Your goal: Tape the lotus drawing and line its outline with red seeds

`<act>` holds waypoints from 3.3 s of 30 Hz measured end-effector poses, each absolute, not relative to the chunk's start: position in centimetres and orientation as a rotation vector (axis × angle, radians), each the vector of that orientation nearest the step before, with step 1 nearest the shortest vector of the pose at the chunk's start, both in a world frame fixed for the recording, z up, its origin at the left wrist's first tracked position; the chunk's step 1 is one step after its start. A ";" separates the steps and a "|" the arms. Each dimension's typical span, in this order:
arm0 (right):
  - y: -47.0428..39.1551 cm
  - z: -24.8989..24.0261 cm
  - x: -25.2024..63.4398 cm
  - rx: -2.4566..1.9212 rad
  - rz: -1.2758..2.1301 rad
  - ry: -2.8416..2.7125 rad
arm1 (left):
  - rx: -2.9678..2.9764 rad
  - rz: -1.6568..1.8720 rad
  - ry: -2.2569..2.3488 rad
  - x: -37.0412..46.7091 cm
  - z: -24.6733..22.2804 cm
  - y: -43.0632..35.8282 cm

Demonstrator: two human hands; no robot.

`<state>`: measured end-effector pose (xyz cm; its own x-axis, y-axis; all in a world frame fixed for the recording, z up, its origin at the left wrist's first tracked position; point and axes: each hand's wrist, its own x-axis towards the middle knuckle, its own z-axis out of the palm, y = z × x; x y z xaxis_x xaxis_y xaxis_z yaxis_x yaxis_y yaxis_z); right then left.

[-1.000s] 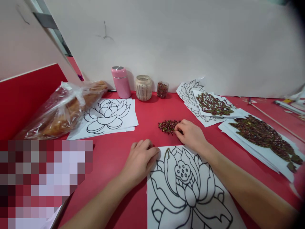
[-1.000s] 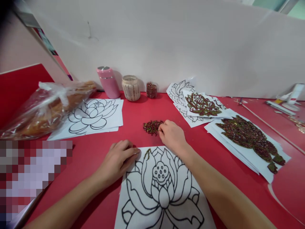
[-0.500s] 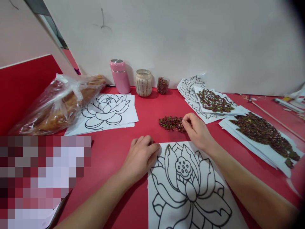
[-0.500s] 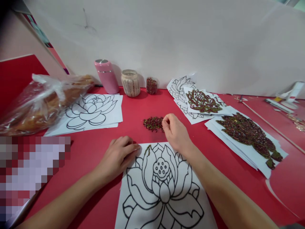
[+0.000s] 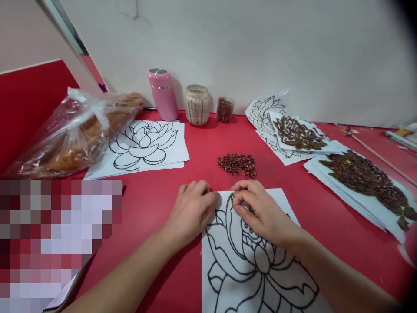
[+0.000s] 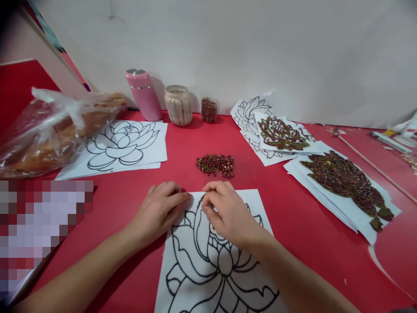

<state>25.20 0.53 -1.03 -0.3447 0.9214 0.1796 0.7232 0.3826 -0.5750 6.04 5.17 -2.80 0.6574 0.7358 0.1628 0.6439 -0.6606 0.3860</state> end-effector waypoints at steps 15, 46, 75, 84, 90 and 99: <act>0.9 -1.3 25.0 -1.317 0.087 -2.528 | 2.609 0.464 1.107 6.1 -3.0 5.2; 0.7 -1.1 25.8 -1.439 0.351 -2.248 | 2.579 0.470 1.114 6.1 -2.8 5.2; 1.3 -1.4 24.6 -1.598 0.308 -2.292 | 2.585 0.487 1.111 6.1 -3.0 5.3; 1.5 -1.3 25.1 -1.566 0.354 -2.230 | 2.580 0.478 1.114 6.1 -3.0 5.2; 1.5 -1.4 25.6 -1.529 0.399 -2.106 | 2.579 0.460 1.122 6.2 -2.9 5.2; 1.3 -1.6 25.3 -1.567 0.467 -2.173 | 2.576 0.492 1.119 6.2 -2.9 5.2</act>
<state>25.35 1.35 -1.57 -0.2772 0.9508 0.1383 0.8101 0.3087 -0.4985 6.23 5.24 -2.93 0.6403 0.7435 0.1928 0.6448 -0.6567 0.3911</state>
